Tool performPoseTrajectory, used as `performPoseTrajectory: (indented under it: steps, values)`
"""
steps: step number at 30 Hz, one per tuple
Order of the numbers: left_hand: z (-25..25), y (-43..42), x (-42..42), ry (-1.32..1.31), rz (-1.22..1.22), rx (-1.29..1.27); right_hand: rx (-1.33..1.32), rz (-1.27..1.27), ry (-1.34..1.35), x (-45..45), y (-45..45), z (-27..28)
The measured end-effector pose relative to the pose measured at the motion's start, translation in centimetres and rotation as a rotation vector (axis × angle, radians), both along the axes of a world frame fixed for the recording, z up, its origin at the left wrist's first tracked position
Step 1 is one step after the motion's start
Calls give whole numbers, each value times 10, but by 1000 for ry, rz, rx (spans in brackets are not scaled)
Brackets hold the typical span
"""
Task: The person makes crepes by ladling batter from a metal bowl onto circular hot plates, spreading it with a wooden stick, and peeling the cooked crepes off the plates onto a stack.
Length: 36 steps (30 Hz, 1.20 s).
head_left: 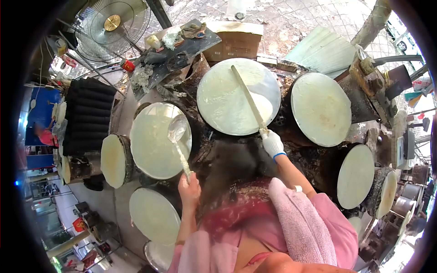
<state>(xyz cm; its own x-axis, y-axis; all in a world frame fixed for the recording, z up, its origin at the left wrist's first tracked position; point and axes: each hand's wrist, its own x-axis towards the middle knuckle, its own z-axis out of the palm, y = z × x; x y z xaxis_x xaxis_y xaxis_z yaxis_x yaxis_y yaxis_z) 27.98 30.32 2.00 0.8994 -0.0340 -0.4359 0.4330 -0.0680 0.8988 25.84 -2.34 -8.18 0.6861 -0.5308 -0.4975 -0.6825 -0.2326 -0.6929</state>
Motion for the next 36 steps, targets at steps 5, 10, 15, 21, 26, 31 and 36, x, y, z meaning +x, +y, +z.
performPoseTrajectory:
  steps: [5, 10, 15, 21, 26, 31, 36]
  values:
    - [13, -39, -22, 78, 69, 48, -206, 370, 143, -50, -24, -21]
    - [17, -63, -28, 85, 63, 73, -321, 189, 104, -12, -101, -16]
    - [20, -81, -16, 108, 16, 82, -195, 365, -28, -57, -77, -26]
    - [11, -84, -16, 120, 51, 141, -519, 195, 61, 4, -124, -34]
    - [16, -88, -27, 164, 81, 159, -603, 42, -98, 143, -168, -49]
    - [35, -110, -28, 194, 42, 189, -613, 122, -605, 113, -117, -23]
    - [16, -113, -23, 97, -29, 185, 230, -325, -489, -43, -82, -51]
